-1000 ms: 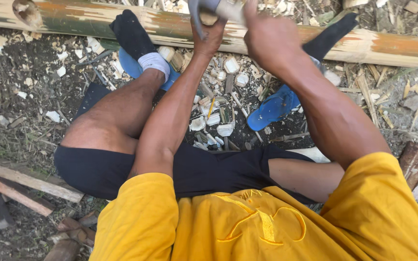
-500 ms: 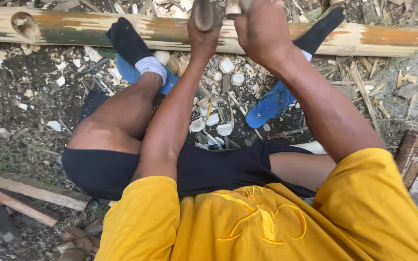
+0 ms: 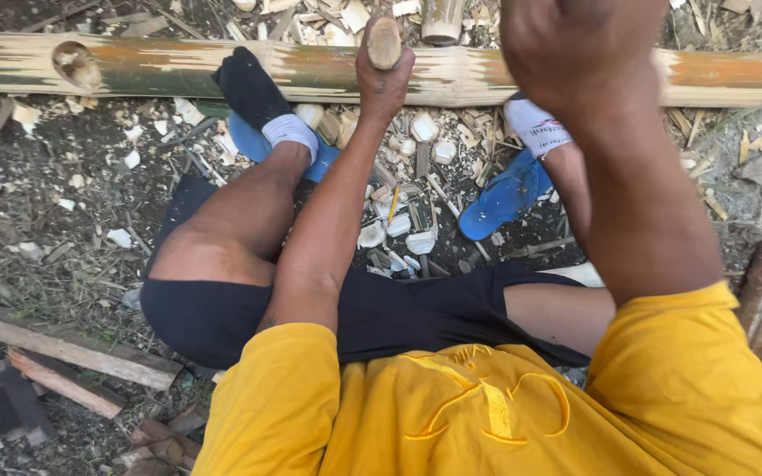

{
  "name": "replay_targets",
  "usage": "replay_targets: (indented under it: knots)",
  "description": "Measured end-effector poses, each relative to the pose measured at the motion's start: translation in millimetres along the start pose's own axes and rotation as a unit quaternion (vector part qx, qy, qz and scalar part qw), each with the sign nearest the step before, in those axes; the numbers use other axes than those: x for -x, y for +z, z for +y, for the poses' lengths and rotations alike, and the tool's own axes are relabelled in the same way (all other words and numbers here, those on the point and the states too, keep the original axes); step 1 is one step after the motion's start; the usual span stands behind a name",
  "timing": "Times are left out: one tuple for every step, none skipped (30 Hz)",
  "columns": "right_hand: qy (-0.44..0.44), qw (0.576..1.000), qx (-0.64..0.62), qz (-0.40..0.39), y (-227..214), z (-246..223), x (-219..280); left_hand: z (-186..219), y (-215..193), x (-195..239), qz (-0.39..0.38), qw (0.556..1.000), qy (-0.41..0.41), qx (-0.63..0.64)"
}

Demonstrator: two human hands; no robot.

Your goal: The person sits on the ground and uses a hammer and chisel to carve a hole into a large bamboo stalk. They repeatedly strike the chisel to remove material and occasionally clear debris from the hole.

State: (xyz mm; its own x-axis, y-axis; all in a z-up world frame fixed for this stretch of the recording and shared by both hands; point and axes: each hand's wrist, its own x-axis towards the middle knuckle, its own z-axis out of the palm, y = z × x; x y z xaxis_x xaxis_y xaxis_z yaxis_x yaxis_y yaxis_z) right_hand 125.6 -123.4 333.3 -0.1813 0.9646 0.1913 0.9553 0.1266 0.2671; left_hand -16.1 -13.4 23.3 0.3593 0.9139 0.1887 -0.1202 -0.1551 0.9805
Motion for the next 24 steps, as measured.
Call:
replay_targets:
  knots:
    - [0.047,0.996,-0.062,-0.037,17.6,-8.7,1.6,-4.9,3.5,0.3,0.003,1.0,-0.024,0.016]
    - [0.092,0.985,-0.128,-0.073,41.1,-24.8,2.4,-11.7,1.7,3.9,0.008,0.998,-0.048,0.026]
    - [0.136,0.966,-0.192,-0.108,64.1,-40.7,5.3,-20.2,0.7,10.6,0.013,0.997,-0.073,0.037]
    - [0.179,0.94,-0.254,-0.138,85.8,-51.7,7.8,-30.0,2.6,16.3,0.013,0.998,-0.067,0.009]
    - [0.178,0.927,-0.263,-0.202,100.7,-57.0,17.3,-39.9,5.7,28.9,0.012,0.998,-0.062,-0.02]
    - [0.183,0.911,-0.266,-0.256,112.4,-61.8,21.8,-51.8,5.8,33.2,0.005,0.998,-0.047,-0.046]
    - [0.191,0.907,-0.273,-0.259,120.6,-69.2,26.2,-64.5,7.0,34.5,-0.003,0.997,-0.031,-0.072]
    - [0.194,0.9,-0.285,-0.268,124.4,-71.4,35.3,-76.2,12.0,37.7,0.006,0.995,-0.044,-0.086]
    - [0.196,0.893,-0.296,-0.278,128.2,-69.6,39.1,-88.9,15.6,36.7,0.015,0.993,-0.057,-0.1]
    - [0.212,0.887,-0.316,-0.261,128.0,-78.5,49.3,-101.8,12.4,48.7,0.017,0.991,-0.079,-0.111]
    - [0.228,0.881,-0.336,-0.243,125.2,-87.3,58.4,-112.7,4.8,56.4,0.038,0.99,-0.114,-0.072]
    - [0.239,0.879,-0.354,-0.213,124.9,-81.8,54.5,-120.2,-2.1,36.2,0.062,0.988,-0.136,-0.037]
    - [0.271,0.866,-0.373,-0.196,124.0,-75.2,51.1,-124.3,-10.4,15.3,0.087,0.984,-0.157,-0.001]
    - [0.3,0.849,-0.391,-0.19,122.0,-76.2,57.0,-129.1,-24.8,1.7,0.164,0.957,-0.231,0.062]
    - [0.329,0.831,-0.408,-0.185,122.4,-78.3,62.9,-130.9,-37.8,-8.3,0.236,0.915,-0.303,0.124]
    - [0.34,0.827,-0.42,-0.157,123.5,-79.6,70.1,-129.2,-46.1,-11.8,0.234,0.935,-0.23,0.132]
    - [0.351,0.821,-0.43,-0.13,125.2,-80.4,79.0,-125.3,-50.1,-19.3,0.228,0.951,-0.157,0.14]
    - [0.36,0.815,-0.442,-0.101,128.2,-80.4,88.1,-118.3,-50.9,-22.5,0.223,0.965,-0.116,0.075]
    - [0.376,0.8,-0.458,-0.095,130.9,-80.5,98.8,-109.1,-49.8,-23.6,0.215,0.974,-0.075,0.011]
    - [0.394,0.783,-0.472,-0.088,133.7,-82.7,109.9,-98.5,-46.6,-21.7,0.201,0.978,-0.033,-0.052]
    - [0.412,0.766,-0.486,-0.081,135.3,-85.4,120.2,-87.0,-44.5,-20.9,0.18,0.982,-0.017,-0.054]
    - [0.409,0.773,-0.48,-0.072,137.2,-86.0,126.3,-74.9,-40.2,-26.0,0.16,0.986,0.003,-0.053]
    - [0.406,0.779,-0.474,-0.062,138.4,-87.1,130.8,-62.9,-36.6,-29.6,0.14,0.989,0.024,-0.052]
    - [0.403,0.785,-0.467,-0.054,138.9,-86.7,134.5,-52.9,-32.6,-33.8,0.109,0.993,-0.031,-0.041]
